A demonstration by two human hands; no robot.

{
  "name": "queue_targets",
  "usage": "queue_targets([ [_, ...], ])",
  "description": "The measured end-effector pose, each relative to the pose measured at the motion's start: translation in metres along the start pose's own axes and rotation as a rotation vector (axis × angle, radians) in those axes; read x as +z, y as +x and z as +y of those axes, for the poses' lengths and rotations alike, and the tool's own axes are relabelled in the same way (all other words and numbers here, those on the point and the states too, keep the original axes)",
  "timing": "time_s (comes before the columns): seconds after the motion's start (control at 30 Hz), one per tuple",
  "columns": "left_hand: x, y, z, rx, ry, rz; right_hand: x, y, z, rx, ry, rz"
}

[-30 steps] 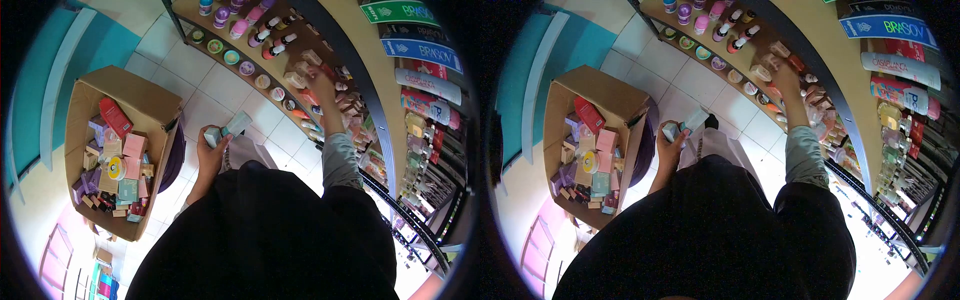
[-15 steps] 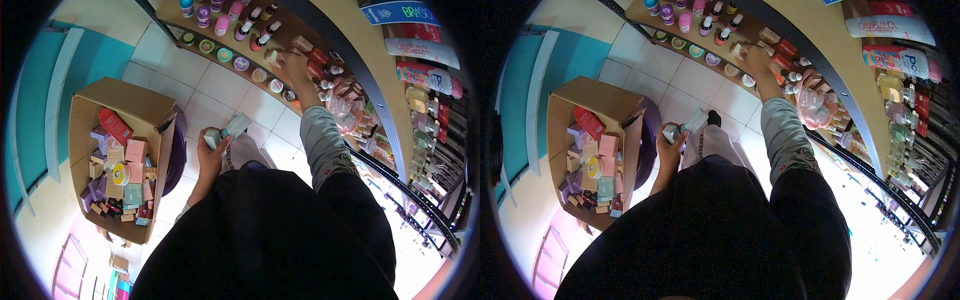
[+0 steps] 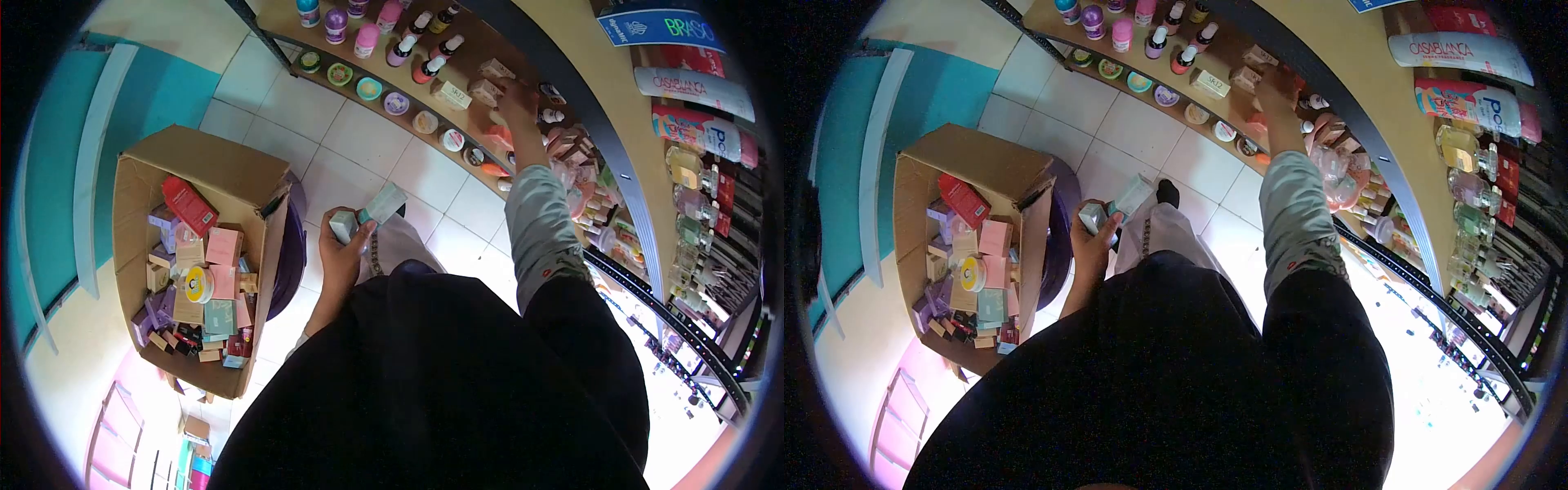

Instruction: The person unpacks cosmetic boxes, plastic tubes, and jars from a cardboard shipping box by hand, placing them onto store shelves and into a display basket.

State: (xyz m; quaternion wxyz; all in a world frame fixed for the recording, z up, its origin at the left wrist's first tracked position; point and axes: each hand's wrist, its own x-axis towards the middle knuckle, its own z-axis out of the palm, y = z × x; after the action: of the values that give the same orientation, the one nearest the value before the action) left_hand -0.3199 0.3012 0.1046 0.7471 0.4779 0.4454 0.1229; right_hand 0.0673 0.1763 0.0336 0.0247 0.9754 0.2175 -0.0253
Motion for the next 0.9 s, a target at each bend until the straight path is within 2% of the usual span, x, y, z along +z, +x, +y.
queue_targets([
  [0.1, 0.001, 0.002, -0.003, 0.011, -0.018, 0.0, 0.002, 0.003, 0.005, -0.135, -0.022, -0.069],
  [0.2, 0.005, 0.002, 0.0, 0.013, 0.026, 0.008, 0.026, 0.013, 0.002, -0.111, 0.085, -0.028],
  [0.3, 0.008, 0.004, 0.001, 0.014, 0.047, 0.008, 0.01, 0.024, -0.025, -0.125, 0.12, -0.221],
  [0.5, 0.009, 0.006, -0.001, 0.011, 0.024, -0.001, 0.021, 0.027, -0.039, -0.106, 0.099, -0.205],
  [0.6, 0.01, 0.005, 0.004, -0.003, 0.012, 0.009, 0.016, 0.021, -0.033, -0.137, 0.236, -0.176],
  [0.67, 0.01, 0.005, 0.004, -0.019, 0.006, 0.01, 0.049, 0.033, -0.022, -0.067, 0.172, -0.129],
  [0.7, 0.009, 0.005, 0.002, -0.023, 0.007, 0.006, 0.045, 0.032, -0.027, -0.031, 0.139, -0.105],
  [0.9, 0.013, 0.006, 0.003, 0.005, 0.011, -0.005, 0.003, 0.015, -0.033, -0.193, 0.175, -0.143],
])
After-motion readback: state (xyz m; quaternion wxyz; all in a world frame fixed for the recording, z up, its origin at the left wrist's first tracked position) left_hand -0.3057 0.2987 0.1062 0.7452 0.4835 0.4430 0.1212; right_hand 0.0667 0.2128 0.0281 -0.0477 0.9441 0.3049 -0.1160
